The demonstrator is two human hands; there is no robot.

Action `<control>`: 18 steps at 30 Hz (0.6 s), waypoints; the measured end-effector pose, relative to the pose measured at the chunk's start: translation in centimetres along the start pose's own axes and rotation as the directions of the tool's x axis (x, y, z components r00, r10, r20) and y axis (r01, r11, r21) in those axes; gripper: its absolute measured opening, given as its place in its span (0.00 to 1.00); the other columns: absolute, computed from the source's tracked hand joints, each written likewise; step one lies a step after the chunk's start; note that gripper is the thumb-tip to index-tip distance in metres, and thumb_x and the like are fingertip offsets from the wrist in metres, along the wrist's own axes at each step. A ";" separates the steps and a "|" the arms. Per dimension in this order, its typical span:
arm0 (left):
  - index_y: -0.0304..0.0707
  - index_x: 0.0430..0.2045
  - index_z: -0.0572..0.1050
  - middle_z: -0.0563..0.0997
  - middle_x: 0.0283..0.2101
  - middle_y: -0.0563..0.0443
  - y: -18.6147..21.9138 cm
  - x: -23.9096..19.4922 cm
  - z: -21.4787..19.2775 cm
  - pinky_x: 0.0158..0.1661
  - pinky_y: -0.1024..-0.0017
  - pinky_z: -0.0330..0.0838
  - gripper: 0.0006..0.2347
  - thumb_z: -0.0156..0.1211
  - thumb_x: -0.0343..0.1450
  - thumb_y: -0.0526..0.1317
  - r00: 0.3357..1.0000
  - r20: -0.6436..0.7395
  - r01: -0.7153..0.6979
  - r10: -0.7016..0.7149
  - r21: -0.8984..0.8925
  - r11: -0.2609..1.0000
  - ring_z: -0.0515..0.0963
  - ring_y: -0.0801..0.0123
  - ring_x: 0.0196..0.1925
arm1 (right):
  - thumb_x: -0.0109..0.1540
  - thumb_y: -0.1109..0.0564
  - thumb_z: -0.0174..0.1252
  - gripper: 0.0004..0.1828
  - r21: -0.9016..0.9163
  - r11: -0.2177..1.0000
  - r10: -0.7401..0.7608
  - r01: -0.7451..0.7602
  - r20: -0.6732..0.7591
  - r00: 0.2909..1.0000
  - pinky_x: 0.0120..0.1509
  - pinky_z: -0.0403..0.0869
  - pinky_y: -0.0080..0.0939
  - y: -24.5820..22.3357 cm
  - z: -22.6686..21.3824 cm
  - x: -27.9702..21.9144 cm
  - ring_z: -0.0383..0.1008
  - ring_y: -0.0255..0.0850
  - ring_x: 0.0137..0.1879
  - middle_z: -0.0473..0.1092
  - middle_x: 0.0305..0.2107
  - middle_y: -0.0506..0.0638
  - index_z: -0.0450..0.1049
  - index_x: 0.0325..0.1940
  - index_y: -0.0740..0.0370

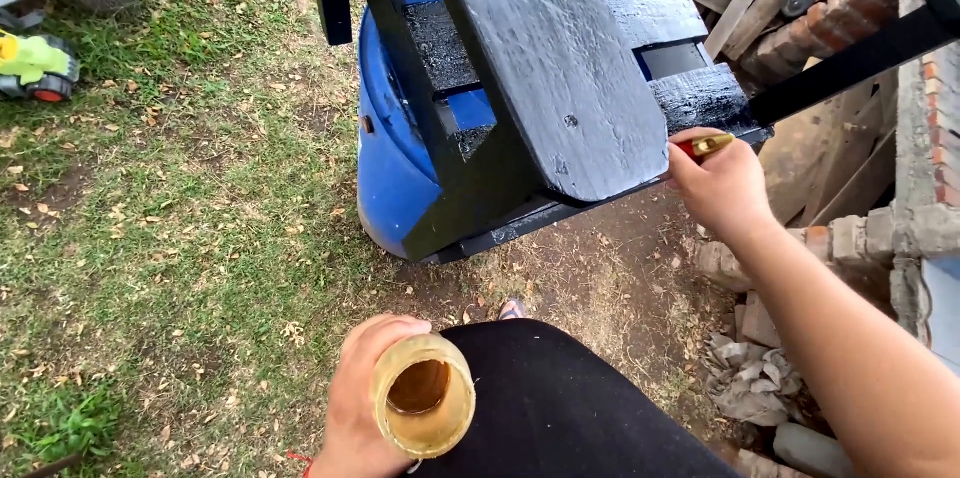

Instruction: Painting a wooden chair with black paint using a paintbrush while it is placed on a barrel outdoors.

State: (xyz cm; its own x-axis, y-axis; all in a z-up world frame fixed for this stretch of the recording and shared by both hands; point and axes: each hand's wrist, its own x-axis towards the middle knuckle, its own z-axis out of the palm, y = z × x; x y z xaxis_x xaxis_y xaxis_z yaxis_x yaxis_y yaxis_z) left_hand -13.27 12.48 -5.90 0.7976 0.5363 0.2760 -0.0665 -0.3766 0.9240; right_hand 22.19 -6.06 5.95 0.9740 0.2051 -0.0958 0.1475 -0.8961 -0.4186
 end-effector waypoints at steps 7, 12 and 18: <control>0.44 0.45 0.75 0.81 0.49 0.56 0.1 0.0 -0.1 0.56 0.63 0.70 0.27 0.77 0.53 0.46 1.000 0.000 0.016 -0.016 -0.008 1.000 0.75 0.61 0.57 | 0.67 0.49 0.61 0.08 -0.033 0.998 -0.048 0.047 -0.020 0.999 0.38 0.75 0.39 1.1 -0.7 0.0 0.76 0.36 0.35 0.77 0.30 0.47 0.79 0.44 0.53; 0.42 0.45 0.74 0.80 0.48 0.54 0.4 0.1 -0.2 0.56 0.62 0.70 0.25 0.74 0.56 0.49 0.999 -0.008 -0.035 0.035 -0.006 0.999 0.75 0.59 0.55 | 0.69 0.55 0.61 0.08 -0.247 0.857 -0.488 0.452 -0.104 0.867 0.33 0.76 0.40 3.2 -1.6 0.5 0.76 0.39 0.30 0.78 0.32 0.51 0.81 0.46 0.61; 0.44 0.45 0.74 0.80 0.49 0.54 0.1 -0.5 -0.1 0.58 0.63 0.68 0.26 0.76 0.54 0.48 0.999 -0.011 0.030 -0.031 -0.043 0.999 0.75 0.60 0.57 | 0.66 0.59 0.55 0.15 -0.088 0.996 0.037 -0.028 0.101 0.994 0.18 0.69 0.31 -0.5 -0.4 -1.7 0.64 0.33 0.18 0.76 0.23 0.54 0.75 0.56 0.62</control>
State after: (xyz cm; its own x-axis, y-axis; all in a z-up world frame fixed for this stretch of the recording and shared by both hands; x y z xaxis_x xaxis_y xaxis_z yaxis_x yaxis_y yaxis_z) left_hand -13.72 12.26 -5.88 0.7929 0.5557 0.2500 -0.0677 -0.3273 0.9425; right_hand 20.51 -6.12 6.73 0.9566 0.2104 -0.2016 0.1347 -0.9328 -0.3343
